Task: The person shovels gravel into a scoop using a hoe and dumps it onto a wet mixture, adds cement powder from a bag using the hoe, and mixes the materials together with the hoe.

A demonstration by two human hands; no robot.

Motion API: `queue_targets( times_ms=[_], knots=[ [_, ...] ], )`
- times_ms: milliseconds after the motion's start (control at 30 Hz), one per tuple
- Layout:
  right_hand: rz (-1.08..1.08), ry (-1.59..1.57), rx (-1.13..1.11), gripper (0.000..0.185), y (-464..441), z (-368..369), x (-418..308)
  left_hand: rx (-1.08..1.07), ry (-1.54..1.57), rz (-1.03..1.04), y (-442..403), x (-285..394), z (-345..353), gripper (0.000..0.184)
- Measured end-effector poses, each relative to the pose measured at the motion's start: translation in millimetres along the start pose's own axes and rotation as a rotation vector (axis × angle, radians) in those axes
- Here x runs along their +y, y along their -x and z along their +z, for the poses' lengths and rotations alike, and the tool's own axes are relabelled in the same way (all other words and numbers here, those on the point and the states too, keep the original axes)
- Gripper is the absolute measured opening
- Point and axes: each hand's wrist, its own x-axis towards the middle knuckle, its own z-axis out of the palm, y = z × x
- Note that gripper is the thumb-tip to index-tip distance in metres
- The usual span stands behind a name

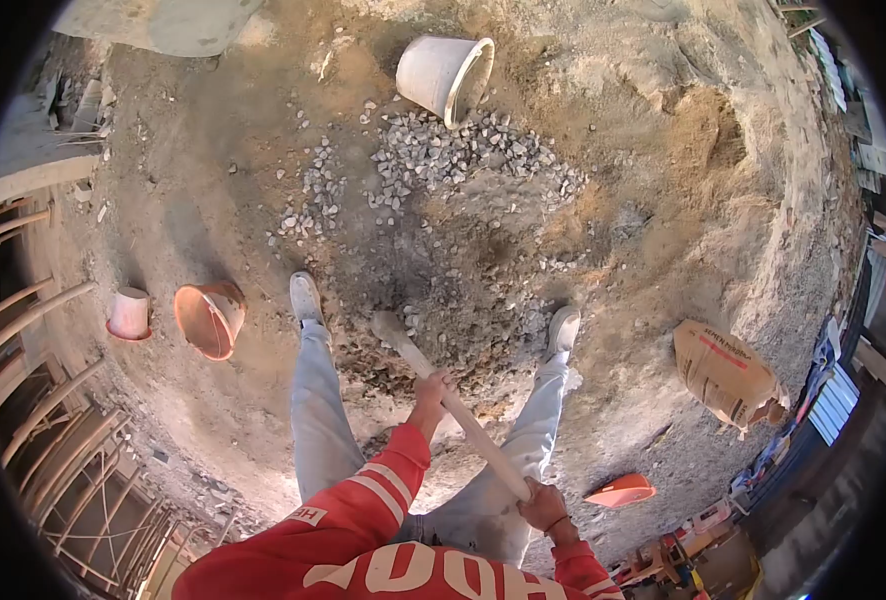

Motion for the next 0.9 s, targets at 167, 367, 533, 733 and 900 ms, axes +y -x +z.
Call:
queue_targets(
  times_ms=[167,367,533,733,900],
  knots=[
    [0.053,0.293,-0.004,0.021,-27.3,-2.5,41.3,0.005,0.125,-0.041,-23.6,-32.4,-25.9,0.003],
    [-0.27,0.122,0.268,0.04,-206.2,45.9,-100.6,-0.039,0.045,0.46,-13.4,242.9,46.8,0.014],
    [-0.514,-0.22,0.372,0.044,-391.8,64.2,-319.6,0.178,-0.563,1.101,-102.5,460.8,106.0,0.035],
    [-0.34,-0.44,0.351,0.036,-429.8,94.8,-416.8,0.499,-1.279,1.043,-145.0,512.4,116.3,0.046],
    [-0.124,-0.516,0.279,0.038,-330.1,110.8,-341.9,0.387,-1.307,0.953,-137.4,386.3,71.8,0.043]
  ],
)
